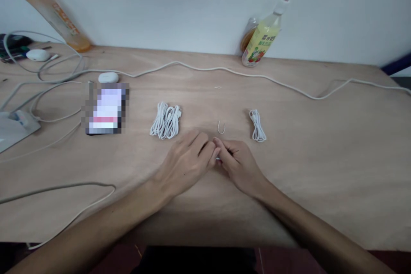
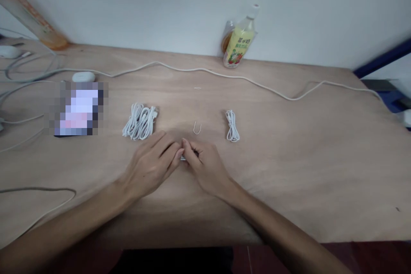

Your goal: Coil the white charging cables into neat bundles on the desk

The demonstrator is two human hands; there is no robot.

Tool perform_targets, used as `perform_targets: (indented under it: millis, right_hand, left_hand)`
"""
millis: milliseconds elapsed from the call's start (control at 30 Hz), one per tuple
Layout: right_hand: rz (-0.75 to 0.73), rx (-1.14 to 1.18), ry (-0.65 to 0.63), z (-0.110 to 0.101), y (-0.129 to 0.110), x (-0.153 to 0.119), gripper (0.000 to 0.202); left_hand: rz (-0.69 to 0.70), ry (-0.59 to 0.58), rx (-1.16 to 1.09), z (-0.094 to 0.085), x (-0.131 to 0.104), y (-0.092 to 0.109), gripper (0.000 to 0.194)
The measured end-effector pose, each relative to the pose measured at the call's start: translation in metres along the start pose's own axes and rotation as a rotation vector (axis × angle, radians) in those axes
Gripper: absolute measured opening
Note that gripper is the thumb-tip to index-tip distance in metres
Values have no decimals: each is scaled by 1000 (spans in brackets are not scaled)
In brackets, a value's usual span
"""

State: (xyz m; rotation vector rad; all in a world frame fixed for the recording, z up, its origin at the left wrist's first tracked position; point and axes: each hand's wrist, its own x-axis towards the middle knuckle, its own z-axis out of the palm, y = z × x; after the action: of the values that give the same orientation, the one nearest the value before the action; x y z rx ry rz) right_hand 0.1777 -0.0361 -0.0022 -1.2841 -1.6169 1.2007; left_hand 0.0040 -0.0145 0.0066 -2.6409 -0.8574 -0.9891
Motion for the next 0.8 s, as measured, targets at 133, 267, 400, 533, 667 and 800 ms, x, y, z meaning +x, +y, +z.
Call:
perform_targets:
  millis: [133, 267, 400, 533, 667, 800]
  right_hand:
    - [39, 142, -86, 2, -3, -2, 47]
    - [-141, -64, 17, 2, 0, -2, 41]
    - [-425, -361, 135, 0, 7, 0, 35]
    - [-523, -425, 160, 0, 8, 2, 38]
    - [-406, -298, 149, 0, 1, 0, 39]
    - [-128, -127, 82, 0, -4, -1, 45]
  left_hand:
    - [14, 26, 27, 0, 1, -2, 42]
    - [-73, -27, -12, 1, -5, -1, 47]
    - [-262, -138, -228, 1, -8, 2, 47]
    - [-402, -207, -482, -3, -8, 7, 45]
    - [-370, -171, -520, -3, -9, 7, 45]
    - [-175, -50, -253, 0, -6, 3, 42]
